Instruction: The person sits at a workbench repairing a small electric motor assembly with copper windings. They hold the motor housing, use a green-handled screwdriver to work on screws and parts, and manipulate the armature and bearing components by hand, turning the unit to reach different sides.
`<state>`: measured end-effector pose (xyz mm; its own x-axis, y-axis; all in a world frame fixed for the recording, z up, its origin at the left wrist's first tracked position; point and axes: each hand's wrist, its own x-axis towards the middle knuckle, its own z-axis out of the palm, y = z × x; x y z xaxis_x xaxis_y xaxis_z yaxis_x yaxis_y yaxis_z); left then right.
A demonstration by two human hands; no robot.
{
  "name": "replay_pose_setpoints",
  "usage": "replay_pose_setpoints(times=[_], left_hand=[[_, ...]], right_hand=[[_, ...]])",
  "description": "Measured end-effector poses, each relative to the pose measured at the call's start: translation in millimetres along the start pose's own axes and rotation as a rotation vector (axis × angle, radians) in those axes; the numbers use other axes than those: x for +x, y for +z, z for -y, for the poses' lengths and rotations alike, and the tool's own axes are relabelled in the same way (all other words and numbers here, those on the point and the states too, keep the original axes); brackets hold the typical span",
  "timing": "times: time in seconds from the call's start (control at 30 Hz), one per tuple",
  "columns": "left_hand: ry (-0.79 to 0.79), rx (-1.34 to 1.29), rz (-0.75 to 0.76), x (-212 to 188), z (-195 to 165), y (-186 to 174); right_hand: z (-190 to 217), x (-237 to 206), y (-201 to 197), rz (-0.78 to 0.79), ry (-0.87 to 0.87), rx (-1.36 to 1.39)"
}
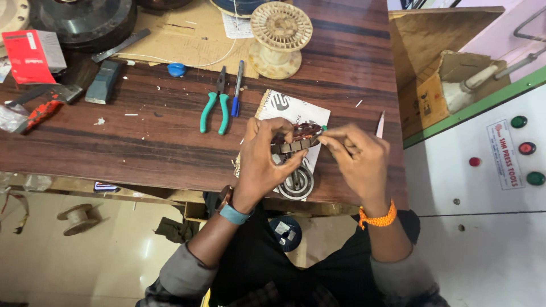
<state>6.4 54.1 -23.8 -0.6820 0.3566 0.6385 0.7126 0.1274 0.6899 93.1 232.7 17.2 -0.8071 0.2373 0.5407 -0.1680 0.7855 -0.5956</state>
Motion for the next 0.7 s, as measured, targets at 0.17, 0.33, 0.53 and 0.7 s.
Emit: replay_pose_setpoints(times=[0.17, 0.33, 0.53, 0.7], left_hand=[[0.034, 0.022, -0.043, -3.6, -1.1, 3.3], [-0.068, -0.098, -0.013, -0.1, -5.8, -3.0], [-0.520, -0.912, 0.245, 20.8, 7.2, -19.5], [-0.518, -0.878, 0.243, 22.7, 14.9, -15.9]], right_hand=[[4.1, 15.7, 2.9, 0.048, -0.097, 0.017], [6.4, 31.8, 9.5, 0.129, -0.239, 0.050], [8.2, 50.7, 11.6, 0.184, -0.304, -0.061], [14.0, 38.0, 11.3, 0.138, -0.272, -0.023]])
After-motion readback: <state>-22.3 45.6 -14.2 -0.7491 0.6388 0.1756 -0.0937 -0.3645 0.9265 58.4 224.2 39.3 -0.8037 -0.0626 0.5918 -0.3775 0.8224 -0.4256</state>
